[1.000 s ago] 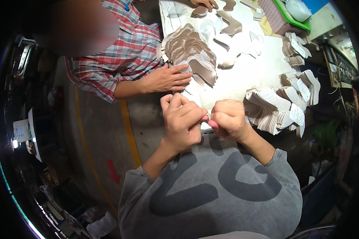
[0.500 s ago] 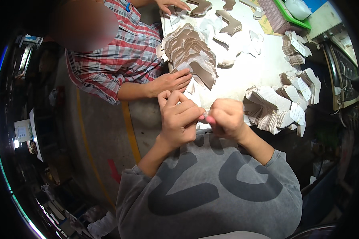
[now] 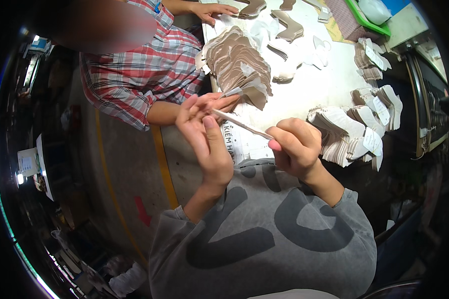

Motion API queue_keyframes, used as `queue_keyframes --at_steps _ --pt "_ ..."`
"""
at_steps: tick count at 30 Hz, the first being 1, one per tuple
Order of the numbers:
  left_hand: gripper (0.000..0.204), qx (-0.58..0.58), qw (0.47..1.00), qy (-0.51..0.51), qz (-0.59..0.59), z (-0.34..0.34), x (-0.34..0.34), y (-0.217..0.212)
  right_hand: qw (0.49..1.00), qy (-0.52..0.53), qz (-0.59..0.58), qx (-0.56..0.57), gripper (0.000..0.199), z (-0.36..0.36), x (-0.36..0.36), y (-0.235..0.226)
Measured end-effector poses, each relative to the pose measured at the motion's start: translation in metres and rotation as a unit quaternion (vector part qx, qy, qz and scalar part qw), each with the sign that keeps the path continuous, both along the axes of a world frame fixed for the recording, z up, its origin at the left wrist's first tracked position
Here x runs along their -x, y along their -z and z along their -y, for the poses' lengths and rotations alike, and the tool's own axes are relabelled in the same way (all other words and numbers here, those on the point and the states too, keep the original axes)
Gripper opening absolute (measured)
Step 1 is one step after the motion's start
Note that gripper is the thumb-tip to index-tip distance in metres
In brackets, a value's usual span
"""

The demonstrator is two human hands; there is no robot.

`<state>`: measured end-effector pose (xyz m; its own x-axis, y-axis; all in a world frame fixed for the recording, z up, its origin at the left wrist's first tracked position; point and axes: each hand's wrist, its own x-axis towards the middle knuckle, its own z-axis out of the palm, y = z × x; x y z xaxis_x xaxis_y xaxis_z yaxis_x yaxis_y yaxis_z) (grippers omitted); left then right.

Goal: The person repeatedly picks up beige shoe insoles from a table, peels off a white paper liner from each insole, and places the insole back on the table. The person works one at a time, handling each insole with both hands.

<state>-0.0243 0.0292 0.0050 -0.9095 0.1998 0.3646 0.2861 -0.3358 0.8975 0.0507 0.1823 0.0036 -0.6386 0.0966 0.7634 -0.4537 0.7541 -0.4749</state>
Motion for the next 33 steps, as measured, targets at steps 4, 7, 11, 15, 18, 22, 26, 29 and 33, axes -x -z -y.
queue_keyframes --at_steps 4,7,11,15,18,22,26,29,33 --pt "0.039 0.035 0.989 0.056 0.128 -0.009 -0.011 0.009 0.992 -0.061 0.094 0.065 0.014 0.023 -0.003 -0.003" --pt "0.03 0.026 0.999 0.029 0.035 -0.012 -0.004 0.014 0.938 -0.184 0.224 0.189 0.014 0.029 -0.013 -0.006" --pt "0.028 0.029 0.997 0.061 -0.039 -0.01 0.004 0.015 0.843 -0.303 0.327 0.302 0.023 0.023 -0.018 -0.009" --pt "0.027 0.029 0.992 0.1 -0.071 -0.008 0.006 0.01 0.821 -0.329 0.352 0.307 0.024 0.021 -0.018 -0.012" --pt "0.028 0.008 0.989 0.118 -0.083 -0.008 0.008 0.008 0.815 -0.34 0.349 0.314 0.024 0.022 -0.017 -0.014" --pt "0.03 0.019 0.987 0.125 -0.102 -0.006 0.01 0.007 0.813 -0.349 0.354 0.304 0.024 0.022 -0.016 -0.013" --pt "0.03 -0.017 0.99 0.118 -0.081 -0.007 0.008 0.007 0.809 -0.361 0.359 0.293 0.022 0.021 -0.018 -0.013" --pt "0.024 -0.117 0.983 0.134 -0.033 -0.011 0.007 0.005 0.802 -0.325 0.371 0.338 0.022 0.022 -0.015 -0.014" --pt "0.034 -0.349 0.876 0.286 0.17 0.001 0.016 0.0 0.917 -0.013 0.223 0.331 0.029 0.022 -0.006 -0.01"
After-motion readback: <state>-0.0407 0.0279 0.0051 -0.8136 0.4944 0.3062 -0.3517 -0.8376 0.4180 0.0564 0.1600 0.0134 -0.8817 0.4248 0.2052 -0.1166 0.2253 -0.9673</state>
